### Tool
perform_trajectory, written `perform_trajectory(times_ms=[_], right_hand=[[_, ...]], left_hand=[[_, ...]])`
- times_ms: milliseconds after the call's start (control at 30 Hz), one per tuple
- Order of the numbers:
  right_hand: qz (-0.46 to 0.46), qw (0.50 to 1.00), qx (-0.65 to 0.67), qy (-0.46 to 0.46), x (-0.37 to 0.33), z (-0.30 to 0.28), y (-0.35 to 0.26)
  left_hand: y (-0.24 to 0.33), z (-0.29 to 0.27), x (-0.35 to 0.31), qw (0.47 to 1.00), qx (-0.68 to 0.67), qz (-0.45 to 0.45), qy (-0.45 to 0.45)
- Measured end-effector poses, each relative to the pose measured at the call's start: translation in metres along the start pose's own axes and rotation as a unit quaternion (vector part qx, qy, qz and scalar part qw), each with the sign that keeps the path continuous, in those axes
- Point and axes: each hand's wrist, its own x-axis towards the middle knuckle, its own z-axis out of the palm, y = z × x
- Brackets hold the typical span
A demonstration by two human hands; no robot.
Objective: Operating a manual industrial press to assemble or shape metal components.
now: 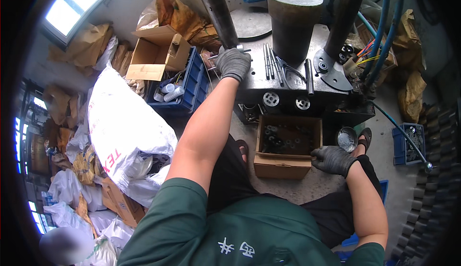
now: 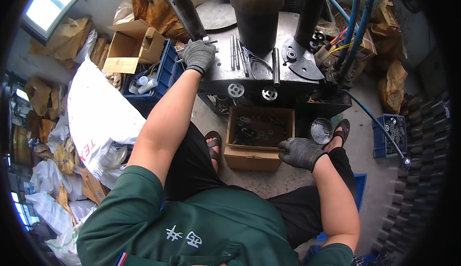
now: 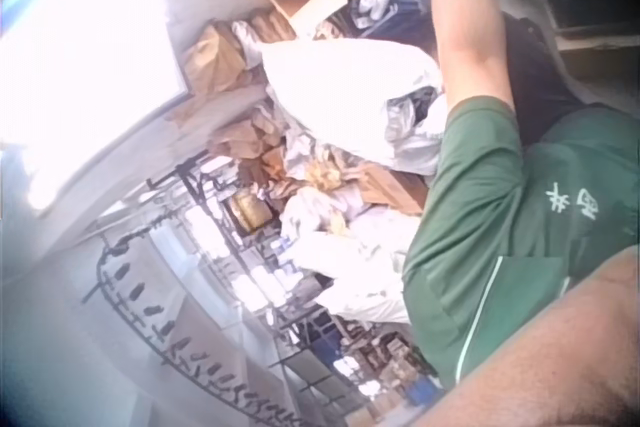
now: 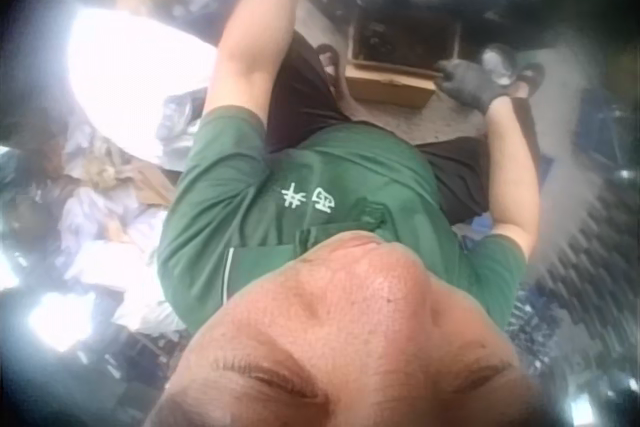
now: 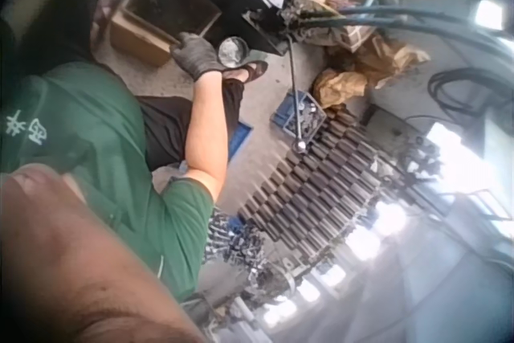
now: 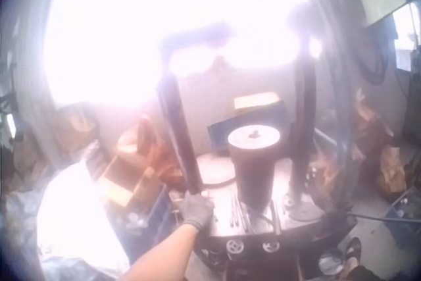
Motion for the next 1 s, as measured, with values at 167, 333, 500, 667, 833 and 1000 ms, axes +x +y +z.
perform_trajectory(times_ms=[167, 333, 500, 667, 833, 1000], right_hand=[[-0.002, 1.0, 0.0, -0.012, 0.001, -0.001, -0.001], [-0.015, 1.0, 0.0, 0.02, -0.003, -0.004, 0.002], [-0.041, 0.995, 0.051, 0.074, -0.003, -0.003, -0.005], [-0.014, 0.954, 0.197, 0.224, 0.003, -0.002, -0.022], [-0.025, 0.948, 0.167, 0.27, 0.016, -0.031, -0.008], [-0.027, 0.986, 0.028, 0.162, 0.047, -0.046, 0.014]], left_hand=[[-0.008, -0.007, 0.003, 0.999, -0.015, -0.003, -0.044], [-0.029, -0.02, 0.002, 0.985, 0.008, 0.125, -0.117], [-0.028, -0.016, -0.004, 0.984, 0.068, 0.139, -0.093], [-0.029, -0.02, -0.003, 0.981, 0.056, 0.161, -0.097], [-0.036, -0.032, -0.003, 0.977, 0.058, 0.18, -0.098], [-0.032, -0.054, 0.005, 0.989, -0.004, 0.125, -0.081]])
